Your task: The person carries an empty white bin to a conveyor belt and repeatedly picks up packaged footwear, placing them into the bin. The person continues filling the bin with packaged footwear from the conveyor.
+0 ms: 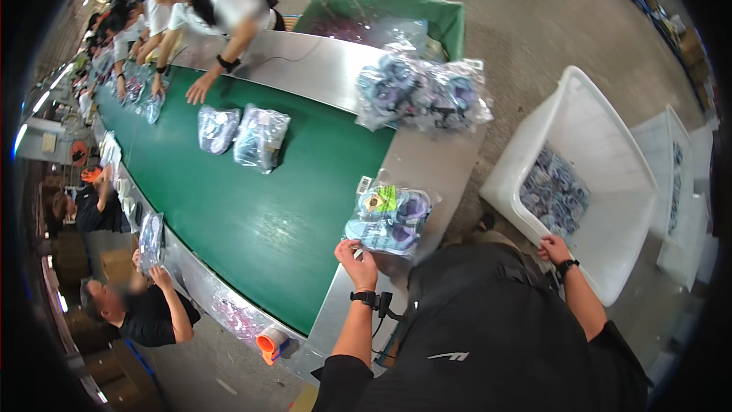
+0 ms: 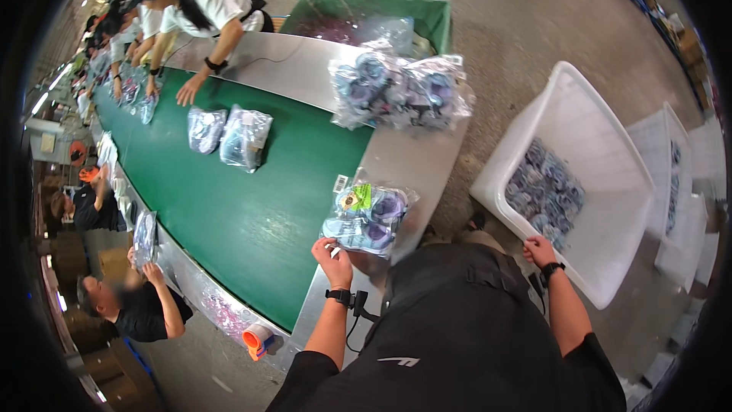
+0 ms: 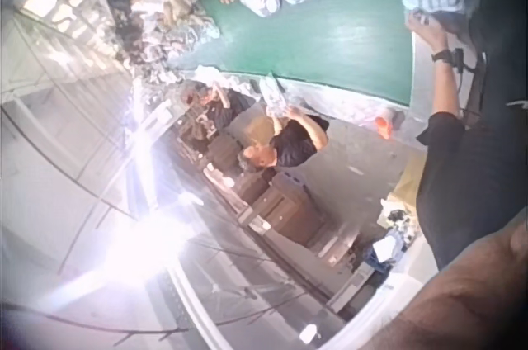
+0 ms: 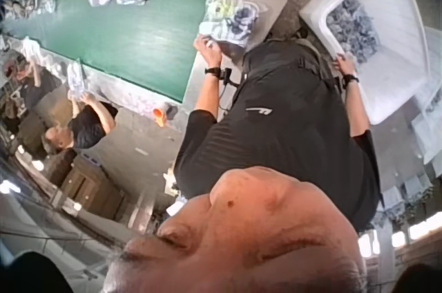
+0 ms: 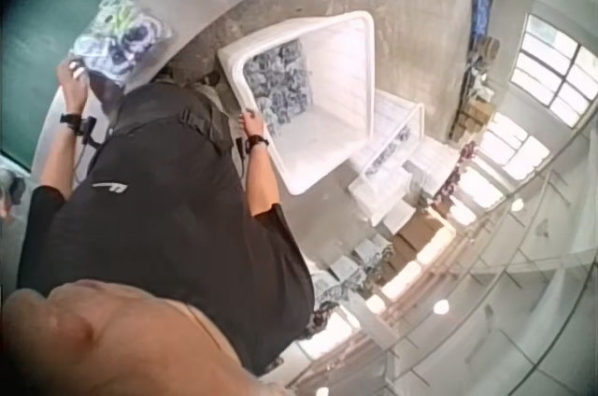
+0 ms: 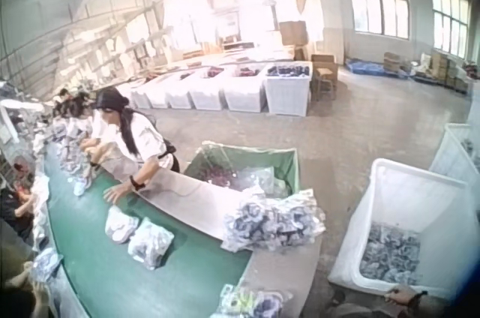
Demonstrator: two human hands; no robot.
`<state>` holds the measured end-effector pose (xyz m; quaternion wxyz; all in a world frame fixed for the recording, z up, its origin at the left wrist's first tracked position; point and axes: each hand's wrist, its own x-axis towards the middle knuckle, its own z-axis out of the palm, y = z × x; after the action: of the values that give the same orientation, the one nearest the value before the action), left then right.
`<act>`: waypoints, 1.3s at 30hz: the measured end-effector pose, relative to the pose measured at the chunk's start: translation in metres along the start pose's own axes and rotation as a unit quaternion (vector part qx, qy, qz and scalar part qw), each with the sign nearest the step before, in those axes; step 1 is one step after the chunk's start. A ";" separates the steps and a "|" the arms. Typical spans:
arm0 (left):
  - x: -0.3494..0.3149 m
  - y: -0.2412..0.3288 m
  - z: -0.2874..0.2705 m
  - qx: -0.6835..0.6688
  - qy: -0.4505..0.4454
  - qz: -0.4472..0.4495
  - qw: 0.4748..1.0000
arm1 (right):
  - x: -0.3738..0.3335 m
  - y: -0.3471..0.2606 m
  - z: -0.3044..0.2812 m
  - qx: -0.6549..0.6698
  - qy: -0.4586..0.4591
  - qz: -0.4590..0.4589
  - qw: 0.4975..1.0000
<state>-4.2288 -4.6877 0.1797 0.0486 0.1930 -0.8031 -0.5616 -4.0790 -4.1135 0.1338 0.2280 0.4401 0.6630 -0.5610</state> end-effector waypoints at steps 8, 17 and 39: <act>-0.010 0.024 0.052 -0.096 -0.048 -0.097 0.989 | 0.000 -0.018 0.017 -0.024 -0.004 -0.014 1.000; 0.042 0.065 0.078 -0.248 -0.184 -0.299 0.903 | -0.017 -0.056 0.028 -0.001 -0.015 -0.104 0.994; -0.068 0.311 0.271 -0.113 -0.729 -0.033 0.674 | -0.078 -0.195 -0.059 0.270 -0.217 -0.259 0.902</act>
<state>-4.3257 -4.3315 0.3765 -0.5496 -0.2580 -0.5074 -0.6115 -4.1919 -4.0798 0.3174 0.0856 0.1653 0.5107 -0.8394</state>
